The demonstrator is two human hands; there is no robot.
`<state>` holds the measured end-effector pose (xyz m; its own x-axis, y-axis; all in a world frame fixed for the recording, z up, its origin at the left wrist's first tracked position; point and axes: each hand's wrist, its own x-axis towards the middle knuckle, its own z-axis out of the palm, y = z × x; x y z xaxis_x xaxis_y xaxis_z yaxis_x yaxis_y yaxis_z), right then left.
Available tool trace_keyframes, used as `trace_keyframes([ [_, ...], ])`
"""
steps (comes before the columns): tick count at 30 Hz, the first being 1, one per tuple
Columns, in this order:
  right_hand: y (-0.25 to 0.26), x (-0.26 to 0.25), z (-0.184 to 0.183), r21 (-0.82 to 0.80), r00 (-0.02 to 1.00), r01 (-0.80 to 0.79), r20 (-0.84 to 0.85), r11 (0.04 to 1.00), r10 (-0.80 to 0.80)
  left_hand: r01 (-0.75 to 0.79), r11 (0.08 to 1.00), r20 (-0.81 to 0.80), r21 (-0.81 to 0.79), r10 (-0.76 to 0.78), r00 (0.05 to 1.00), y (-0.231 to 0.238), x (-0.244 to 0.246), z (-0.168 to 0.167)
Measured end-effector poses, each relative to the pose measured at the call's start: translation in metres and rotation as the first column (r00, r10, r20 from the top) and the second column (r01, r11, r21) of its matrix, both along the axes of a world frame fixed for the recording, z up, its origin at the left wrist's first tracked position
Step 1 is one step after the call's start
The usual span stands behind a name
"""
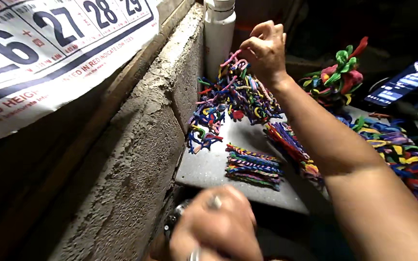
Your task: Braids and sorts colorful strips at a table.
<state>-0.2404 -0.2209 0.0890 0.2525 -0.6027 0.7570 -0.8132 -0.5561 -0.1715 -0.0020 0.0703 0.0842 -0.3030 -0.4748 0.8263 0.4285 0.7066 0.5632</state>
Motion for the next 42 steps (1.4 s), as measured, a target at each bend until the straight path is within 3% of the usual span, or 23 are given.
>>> trace_keyframes([
  [1, 0.022, -0.002, 0.007, -0.014, 0.999, -0.034, -0.007, 0.999, 0.034, -0.275, 0.957, 0.021, -0.092, 0.278, 0.96, -0.015, -0.004, -0.011],
  [2, 0.048, -0.003, 0.012, 0.013, 0.996, -0.082, -0.039, 0.997, 0.082, -0.513, 0.846, 0.059, -0.145, 0.525, 0.849, -0.03, -0.007, -0.021],
  [3, 0.078, -0.004, 0.013, 0.06, 0.988, -0.136, -0.063, 0.989, 0.139, -0.649, 0.741, 0.112, -0.171, 0.669, 0.735, -0.046, -0.011, -0.031],
  [5, 0.139, -0.005, 0.0, 0.155, 0.968, -0.24, -0.037, 0.958, 0.249, -0.715, 0.673, 0.237, -0.189, 0.738, 0.631, -0.067, -0.017, -0.047],
  [9, 0.225, -0.024, -0.048, 0.394, 0.938, -0.343, 0.193, 0.853, 0.288, -0.574, 0.793, 0.34, -0.201, 0.607, 0.719, -0.073, -0.031, -0.08],
  [13, 0.26, -0.039, -0.079, 0.539, 0.889, -0.413, 0.412, 0.734, 0.198, -0.363, 0.928, 0.36, -0.079, 0.366, 0.858, -0.063, -0.05, -0.1],
  [15, 0.269, -0.039, -0.086, 0.557, 0.867, -0.425, 0.476, 0.713, 0.145, -0.266, 0.964, 0.339, 0.021, 0.244, 0.909, -0.06, -0.058, -0.104],
  [20, 0.279, -0.034, -0.098, 0.503, 0.802, -0.493, 0.579, 0.71, 0.147, -0.182, 0.973, 0.256, 0.14, 0.142, 0.956, -0.06, -0.062, -0.104],
  [26, 0.286, -0.047, -0.103, 0.453, 0.836, -0.431, 0.526, 0.781, 0.156, -0.124, 0.904, 0.199, 0.409, 0.044, 0.979, -0.06, -0.048, -0.102],
  [32, 0.297, -0.054, -0.116, 0.419, 0.837, -0.38, 0.535, 0.825, 0.114, 0.094, 0.797, -0.017, 0.597, -0.104, 0.994, -0.064, -0.046, -0.104],
  [35, 0.301, -0.056, -0.121, 0.395, 0.896, -0.291, 0.433, 0.871, 0.103, 0.143, 0.734, -0.057, 0.664, -0.14, 0.988, -0.064, -0.045, -0.103],
  [38, 0.303, -0.062, -0.125, 0.34, 0.927, -0.313, 0.311, 0.887, 0.208, 0.289, 0.612, -0.174, 0.736, -0.242, 0.955, -0.066, -0.041, -0.103],
  [40, 0.305, -0.065, -0.125, 0.329, 0.909, -0.381, 0.306, 0.864, 0.284, 0.325, 0.558, -0.246, 0.763, -0.214, 0.945, -0.068, -0.039, -0.102],
  [42, 0.307, -0.068, -0.124, 0.335, 0.895, -0.391, 0.354, 0.857, 0.271, 0.188, 0.602, -0.17, 0.776, -0.088, 0.982, -0.071, -0.038, -0.099],
])
